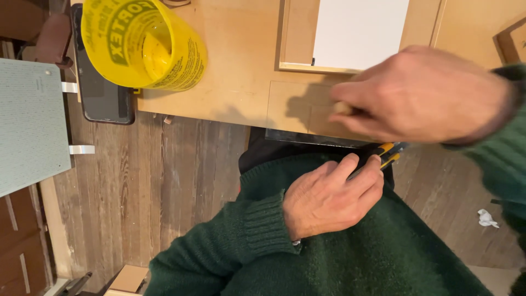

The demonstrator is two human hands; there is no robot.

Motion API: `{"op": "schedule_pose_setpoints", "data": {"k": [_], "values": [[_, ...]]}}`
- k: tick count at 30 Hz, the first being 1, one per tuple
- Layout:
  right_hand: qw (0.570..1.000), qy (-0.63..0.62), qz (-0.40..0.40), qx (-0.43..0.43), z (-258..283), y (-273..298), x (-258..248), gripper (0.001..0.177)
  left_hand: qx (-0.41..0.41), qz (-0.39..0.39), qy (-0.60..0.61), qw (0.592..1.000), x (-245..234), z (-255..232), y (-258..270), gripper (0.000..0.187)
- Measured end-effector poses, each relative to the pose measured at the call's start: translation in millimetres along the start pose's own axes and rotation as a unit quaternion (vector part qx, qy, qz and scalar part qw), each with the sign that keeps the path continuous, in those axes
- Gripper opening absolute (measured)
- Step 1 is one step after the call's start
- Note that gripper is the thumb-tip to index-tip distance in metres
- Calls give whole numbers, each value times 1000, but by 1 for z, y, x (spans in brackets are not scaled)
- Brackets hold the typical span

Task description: Applying adhesive paper tape to seal the back of a picture frame.

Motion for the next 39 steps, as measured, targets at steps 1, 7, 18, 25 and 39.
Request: {"op": "schedule_pose_setpoints", "data": {"k": [1, 7, 18, 25, 39], "values": [[997, -56, -39, -44, 6, -4, 0, 29, 0, 2, -1, 1000, 0, 0, -1, 25], [957, -156, -189, -152, 37, -16, -15, 33, -3, -8, -28, 1000, -4, -4, -2, 24], [975, -158, -120, -104, 33, -6, 11, 27, 3, 2, -14, 1000, -3, -6, -3, 25], [998, -27, -59, -24, 28, 14, -4, 31, 4, 19, -11, 1000, 2, -7, -1, 21], [951, -253, -142, -107, 35, 12, -17, 19, 2, 21, 6, 1000, 3, -9, 3, 20]]}}
Point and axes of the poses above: each hand's wrist, its own y-axis away from the middle knuckle, its own x-axis out of the palm, z = x × y, the point moved 6 cm from there along -y, towards the middle knuckle, and after that the axes turned 4 degrees about -z, right-handed, at the moved point
